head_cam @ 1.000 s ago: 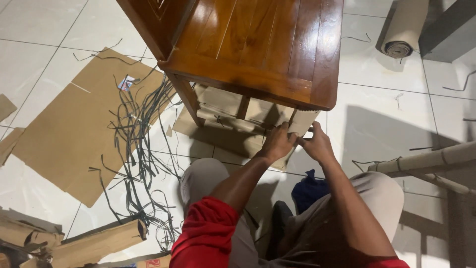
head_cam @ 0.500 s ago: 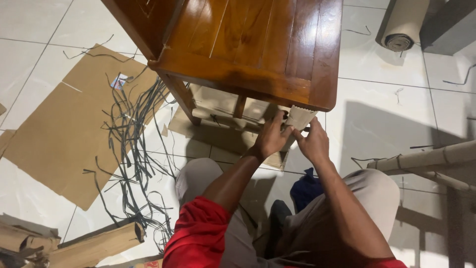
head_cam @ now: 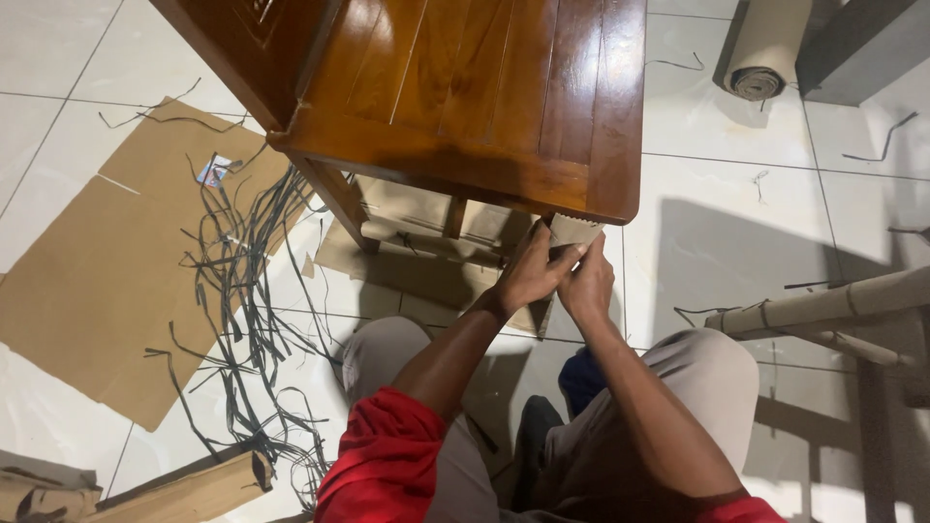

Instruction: Wrapping a wooden chair leg with protective cardboard and securing it with plastic ties

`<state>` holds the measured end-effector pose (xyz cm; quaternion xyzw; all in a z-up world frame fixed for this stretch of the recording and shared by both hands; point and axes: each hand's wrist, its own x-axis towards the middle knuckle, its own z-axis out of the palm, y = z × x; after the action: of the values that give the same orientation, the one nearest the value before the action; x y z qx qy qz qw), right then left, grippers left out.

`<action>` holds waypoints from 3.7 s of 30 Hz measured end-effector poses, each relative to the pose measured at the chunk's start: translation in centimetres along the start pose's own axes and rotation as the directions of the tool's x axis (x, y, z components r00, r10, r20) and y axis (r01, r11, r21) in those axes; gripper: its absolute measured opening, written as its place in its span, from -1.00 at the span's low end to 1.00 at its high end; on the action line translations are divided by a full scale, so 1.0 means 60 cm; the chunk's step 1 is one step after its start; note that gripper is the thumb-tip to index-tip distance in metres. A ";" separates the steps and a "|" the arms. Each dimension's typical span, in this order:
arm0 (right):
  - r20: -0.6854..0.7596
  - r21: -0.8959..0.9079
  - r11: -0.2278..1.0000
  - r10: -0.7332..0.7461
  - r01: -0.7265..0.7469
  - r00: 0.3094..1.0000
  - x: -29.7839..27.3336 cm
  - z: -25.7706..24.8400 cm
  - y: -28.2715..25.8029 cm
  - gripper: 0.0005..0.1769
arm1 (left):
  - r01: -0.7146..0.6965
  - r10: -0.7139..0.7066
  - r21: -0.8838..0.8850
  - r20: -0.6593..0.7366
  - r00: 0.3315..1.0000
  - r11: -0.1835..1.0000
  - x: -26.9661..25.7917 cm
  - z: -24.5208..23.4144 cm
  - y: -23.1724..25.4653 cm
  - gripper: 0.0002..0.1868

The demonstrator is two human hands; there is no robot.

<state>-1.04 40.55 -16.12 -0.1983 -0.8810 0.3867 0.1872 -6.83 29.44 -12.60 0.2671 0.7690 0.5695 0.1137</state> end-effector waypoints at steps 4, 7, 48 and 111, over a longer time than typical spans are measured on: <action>-0.010 0.020 0.998 -0.060 0.061 0.998 0.006 0.000 0.001 -0.60 | 0.035 -0.036 0.039 0.013 0.999 0.999 0.005 0.011 -0.026 -0.30; -0.030 0.062 0.988 -0.138 0.140 0.990 0.009 -0.007 -0.007 -0.62 | -0.017 0.016 0.044 0.010 1.000 0.999 0.005 0.002 -0.013 -0.35; -0.074 0.191 0.963 -0.177 0.189 0.981 -0.089 0.053 0.031 -0.01 | 0.095 -0.143 0.255 0.179 0.973 0.962 -0.051 -0.078 -0.018 -0.24; 0.976 -0.157 0.873 0.067 0.462 0.205 -0.352 0.321 0.088 -0.41 | 0.656 -0.704 0.606 -0.212 0.678 0.450 -0.456 -0.149 -0.211 -0.43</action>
<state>8.71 21.71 -36.03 0.1668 -0.8818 0.1966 -0.3949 8.07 4.76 -25.09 -0.0216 0.9505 0.1683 0.2603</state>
